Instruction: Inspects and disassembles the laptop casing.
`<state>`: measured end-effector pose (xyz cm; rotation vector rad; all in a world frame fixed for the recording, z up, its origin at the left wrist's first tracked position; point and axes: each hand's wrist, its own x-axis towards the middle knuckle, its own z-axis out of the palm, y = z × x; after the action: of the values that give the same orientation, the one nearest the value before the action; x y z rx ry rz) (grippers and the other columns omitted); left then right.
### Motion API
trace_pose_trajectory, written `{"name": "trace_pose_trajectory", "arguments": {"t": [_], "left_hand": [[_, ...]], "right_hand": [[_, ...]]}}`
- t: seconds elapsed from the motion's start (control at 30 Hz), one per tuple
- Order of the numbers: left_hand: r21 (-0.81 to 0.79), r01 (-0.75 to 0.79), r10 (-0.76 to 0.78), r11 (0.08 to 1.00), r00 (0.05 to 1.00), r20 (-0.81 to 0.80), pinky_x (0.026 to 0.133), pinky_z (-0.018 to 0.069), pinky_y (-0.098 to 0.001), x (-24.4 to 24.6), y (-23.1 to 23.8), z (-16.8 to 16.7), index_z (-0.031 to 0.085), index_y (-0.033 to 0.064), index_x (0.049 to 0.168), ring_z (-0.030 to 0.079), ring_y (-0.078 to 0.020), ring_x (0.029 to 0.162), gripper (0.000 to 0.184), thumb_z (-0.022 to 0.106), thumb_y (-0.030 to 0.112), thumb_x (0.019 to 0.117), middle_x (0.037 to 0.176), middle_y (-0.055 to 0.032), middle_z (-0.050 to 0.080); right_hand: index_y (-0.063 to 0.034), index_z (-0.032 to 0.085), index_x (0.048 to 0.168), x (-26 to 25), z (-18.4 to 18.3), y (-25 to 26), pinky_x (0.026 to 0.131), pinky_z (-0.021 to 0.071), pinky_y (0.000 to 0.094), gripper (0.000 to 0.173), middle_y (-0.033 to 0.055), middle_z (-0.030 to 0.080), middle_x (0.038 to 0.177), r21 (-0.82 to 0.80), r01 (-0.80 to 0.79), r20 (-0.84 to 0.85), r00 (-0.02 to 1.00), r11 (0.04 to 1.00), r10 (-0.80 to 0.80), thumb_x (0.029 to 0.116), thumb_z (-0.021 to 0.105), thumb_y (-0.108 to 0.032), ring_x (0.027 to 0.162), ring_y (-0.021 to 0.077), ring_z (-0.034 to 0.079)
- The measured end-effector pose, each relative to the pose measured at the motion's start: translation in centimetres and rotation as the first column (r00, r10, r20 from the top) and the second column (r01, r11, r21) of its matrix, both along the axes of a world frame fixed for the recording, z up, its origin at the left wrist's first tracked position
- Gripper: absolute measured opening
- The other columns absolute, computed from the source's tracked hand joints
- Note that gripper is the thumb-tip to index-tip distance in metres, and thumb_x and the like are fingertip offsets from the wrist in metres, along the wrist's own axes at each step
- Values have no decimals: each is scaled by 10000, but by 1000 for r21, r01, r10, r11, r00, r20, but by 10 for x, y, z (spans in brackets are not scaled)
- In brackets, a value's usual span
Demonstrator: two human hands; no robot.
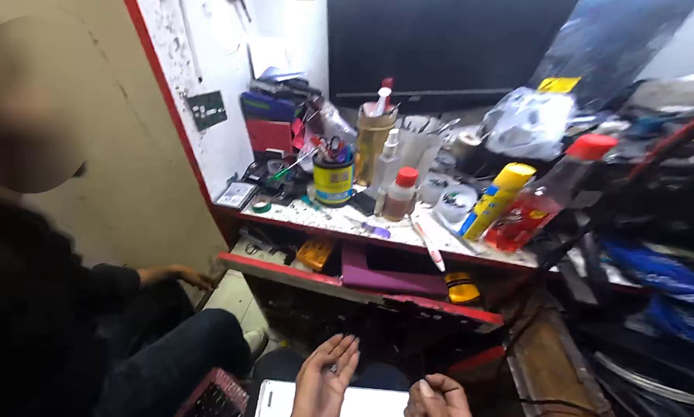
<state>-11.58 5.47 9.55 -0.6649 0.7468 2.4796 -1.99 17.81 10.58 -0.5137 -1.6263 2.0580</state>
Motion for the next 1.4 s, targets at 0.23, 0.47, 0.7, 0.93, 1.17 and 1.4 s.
{"name": "trace_pose_trajectory", "arguments": {"t": [0.23,0.47,0.7,0.93,1.17,1.4], "left_hand": [[142,96,-87,985,994,-73,962,553,-369,14,19,18,589,-34,1256,700,-264,1121,549,162,286,1125,1188,-169,719],[-66,170,-183,983,919,-349,1112,425,-355,19,30,15,472,-36,1436,534,-197,1359,762,14,464,1088,1450,-157,576],[-411,64,-353,909,642,-681,1279,141,-393,8,55,41,-17,-68,1607,88,-255,1588,821,156,541,1083,1697,-245,-5],[-366,-185,-167,912,648,-743,1267,172,-371,-20,68,74,151,-37,1611,166,-229,1572,784,260,523,1073,1696,-202,128],[-548,-386,-166,742,687,-707,1060,477,-351,4,-36,10,540,-98,1232,615,-125,1200,307,440,120,1039,1208,-112,684],[-845,-378,-323,378,802,-503,963,542,-294,64,-166,-36,629,-83,1185,660,-103,1061,269,548,98,1003,1141,-96,700]], "right_hand": [[19,753,1039,-21,-13,-1,675,559,192,212,57,742,853,626,-17,40,999,779,-11,894,756,-136,706,28,658],[12,770,1055,-25,-8,-11,770,603,371,212,124,750,926,680,-142,198,980,720,6,885,746,-112,810,197,723],[44,719,1031,-50,19,6,701,564,212,156,41,725,837,176,-46,150,989,983,19,883,670,42,724,33,662],[7,705,1068,-103,68,72,535,457,226,172,23,693,850,369,228,-72,974,901,-217,943,649,-97,605,39,551],[-42,761,1073,-173,113,145,835,474,695,176,260,723,997,912,-154,319,849,380,-422,962,703,-166,981,489,674],[-35,683,1285,-185,107,163,859,402,824,373,392,636,1187,916,-305,381,864,260,-329,1007,633,-278,1112,643,576]]}}
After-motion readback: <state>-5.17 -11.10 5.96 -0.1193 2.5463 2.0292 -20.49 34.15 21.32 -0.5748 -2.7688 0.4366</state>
